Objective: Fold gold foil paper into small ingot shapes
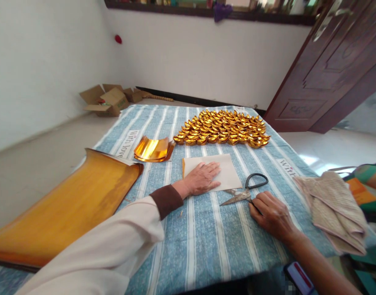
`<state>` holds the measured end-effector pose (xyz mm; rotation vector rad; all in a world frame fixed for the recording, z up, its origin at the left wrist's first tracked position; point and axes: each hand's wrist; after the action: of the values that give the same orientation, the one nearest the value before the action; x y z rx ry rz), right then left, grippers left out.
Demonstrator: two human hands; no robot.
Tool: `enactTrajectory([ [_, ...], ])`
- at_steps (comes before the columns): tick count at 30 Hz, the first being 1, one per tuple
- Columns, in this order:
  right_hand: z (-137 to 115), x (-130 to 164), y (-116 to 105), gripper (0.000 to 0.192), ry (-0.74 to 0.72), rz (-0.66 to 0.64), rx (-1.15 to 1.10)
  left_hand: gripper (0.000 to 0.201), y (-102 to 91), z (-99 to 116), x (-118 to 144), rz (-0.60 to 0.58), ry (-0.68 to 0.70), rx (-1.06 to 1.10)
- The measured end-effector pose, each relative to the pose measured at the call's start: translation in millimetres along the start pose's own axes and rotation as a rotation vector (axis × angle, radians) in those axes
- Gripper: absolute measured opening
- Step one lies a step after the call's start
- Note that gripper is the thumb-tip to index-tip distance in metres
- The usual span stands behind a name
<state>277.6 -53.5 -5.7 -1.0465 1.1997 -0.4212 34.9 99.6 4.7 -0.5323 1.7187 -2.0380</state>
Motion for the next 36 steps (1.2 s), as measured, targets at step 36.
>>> enactTrajectory([
  [36,-23,-14,4,0.027,-0.01,-0.011,-0.007,0.051,7.5,-3,-3,0.024,-0.024,0.101],
])
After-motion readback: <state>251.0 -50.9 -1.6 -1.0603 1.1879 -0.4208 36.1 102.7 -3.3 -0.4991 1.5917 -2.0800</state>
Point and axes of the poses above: each hand's wrist, its own x-axis away from the middle knuckle, its own y-axis out of the palm, z = x × y, and after that the axes turned 2 degrees about z, right-handed
